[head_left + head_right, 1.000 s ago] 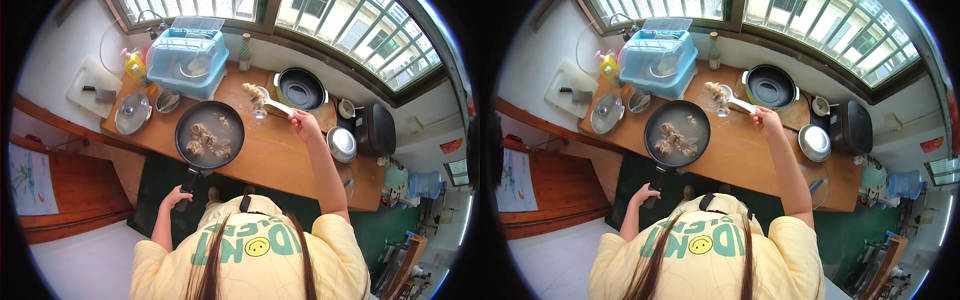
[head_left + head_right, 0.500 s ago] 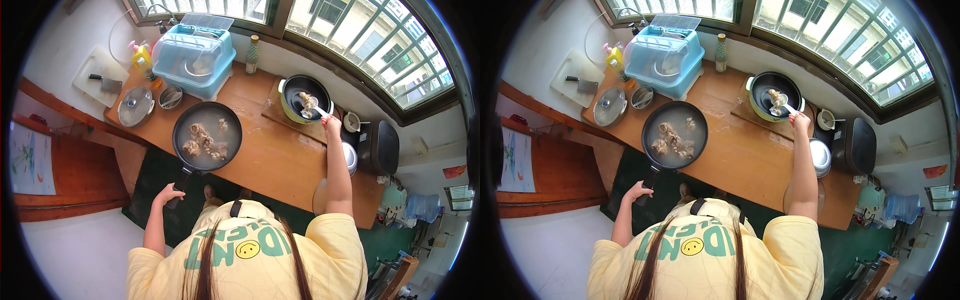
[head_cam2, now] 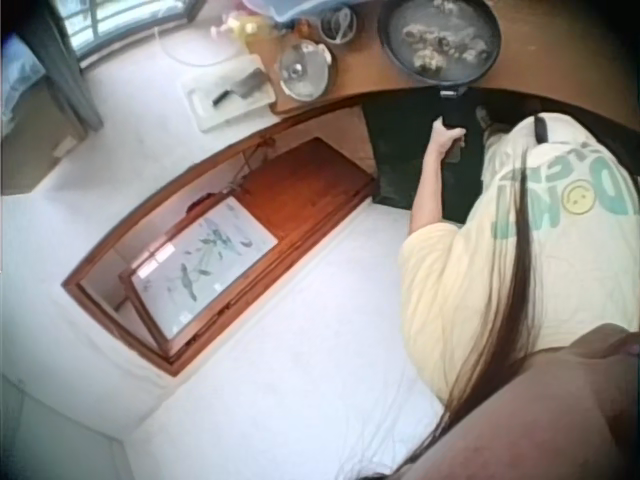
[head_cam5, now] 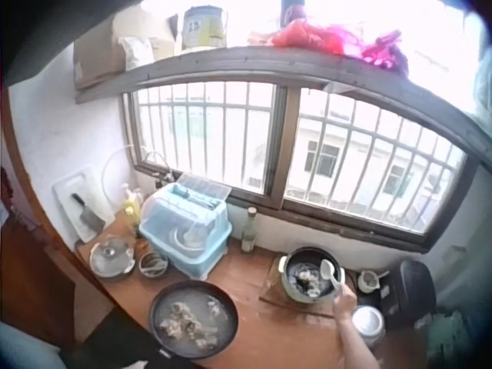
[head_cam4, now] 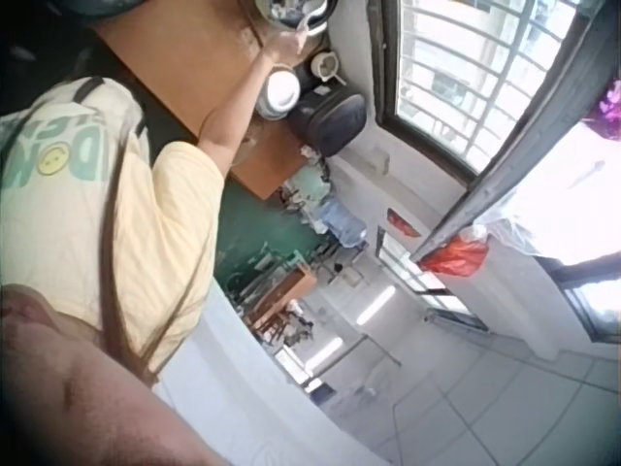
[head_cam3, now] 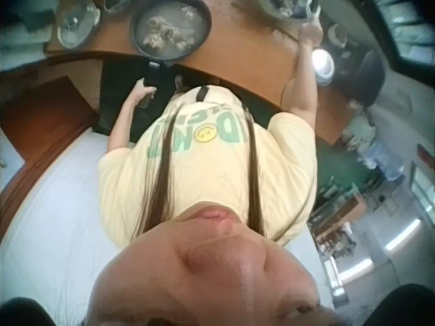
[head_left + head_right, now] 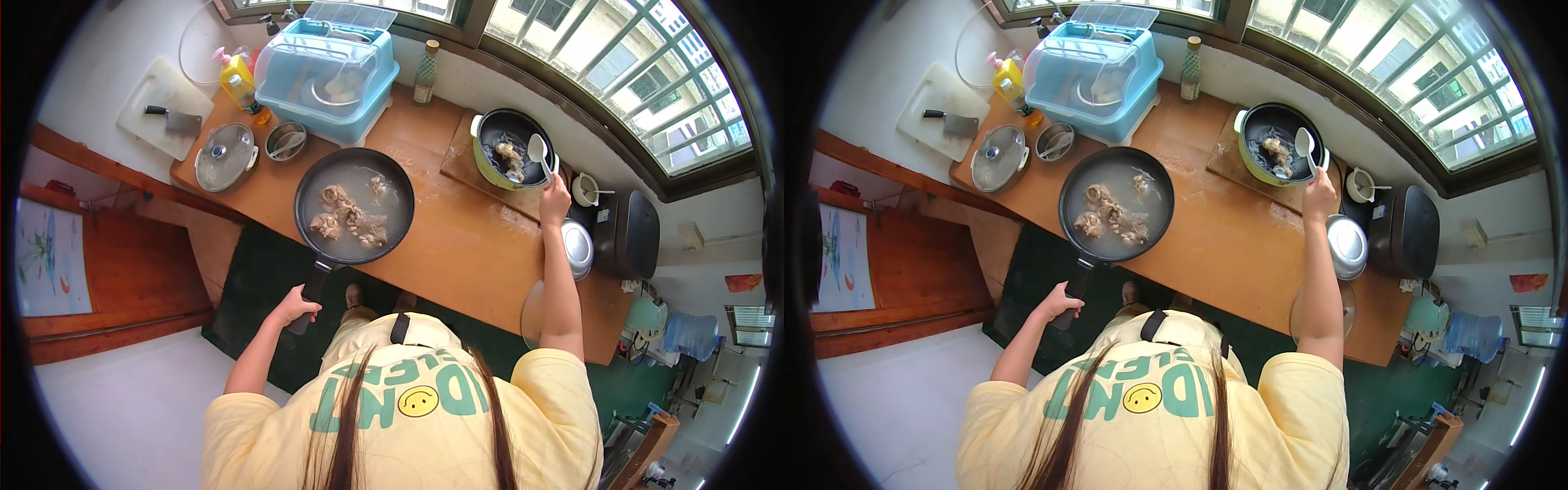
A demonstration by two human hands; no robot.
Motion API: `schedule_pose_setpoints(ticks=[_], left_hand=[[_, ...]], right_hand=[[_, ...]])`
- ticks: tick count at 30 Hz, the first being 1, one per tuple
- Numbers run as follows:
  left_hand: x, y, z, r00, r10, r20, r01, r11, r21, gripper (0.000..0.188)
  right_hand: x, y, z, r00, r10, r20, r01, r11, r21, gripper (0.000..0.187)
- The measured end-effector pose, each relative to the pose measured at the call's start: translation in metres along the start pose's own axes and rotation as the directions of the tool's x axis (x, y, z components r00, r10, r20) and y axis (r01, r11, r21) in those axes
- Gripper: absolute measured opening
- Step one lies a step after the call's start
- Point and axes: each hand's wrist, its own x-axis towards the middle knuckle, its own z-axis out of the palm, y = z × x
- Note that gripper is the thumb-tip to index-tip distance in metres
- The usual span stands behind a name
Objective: The person fills a pot with water from a tap and returns to the kitchen counter. They then use a ladle to transfer pieces of meat from a frying pan into the pot of water.
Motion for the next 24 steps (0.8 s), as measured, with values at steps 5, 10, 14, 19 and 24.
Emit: schedule_pose_setpoints(ticks=[5,10,14,19,24], left_hand=[[-0.002,0.003,0.008,1.000,0.027,0.010,-0.026,0.999,-0.022,0.030],[-0.005,0.007,0.009,0.997,0.056,0.044,-0.055,0.998,-0.018,0.032],[-0.003,0.002,0.013,0.996,0.069,0.064,-0.068,0.998,-0.010,0.033],[0.001,-0.003,0.018,0.985,0.123,0.118,-0.117,0.992,-0.055,0.035],[0.004,-0.009,0.029,0.981,0.151,0.119,-0.152,0.988,-0.004,0.038]], right_hand=[[-0.036,-0.056,-0.030,0.905,0.357,0.230,-0.424,0.727,0.540,0.021],[-0.099,-0.126,-0.041,0.869,0.221,0.442,-0.486,0.546,0.682,0.021],[-0.137,-0.180,-0.036,0.854,0.011,0.521,-0.372,0.714,0.593,0.021],[-0.139,-0.211,-0.022,0.836,-0.331,0.437,0.196,0.925,0.326,0.023],[-0.130,-0.211,-0.028,0.746,-0.337,0.574,0.233,0.940,0.248,0.020]])
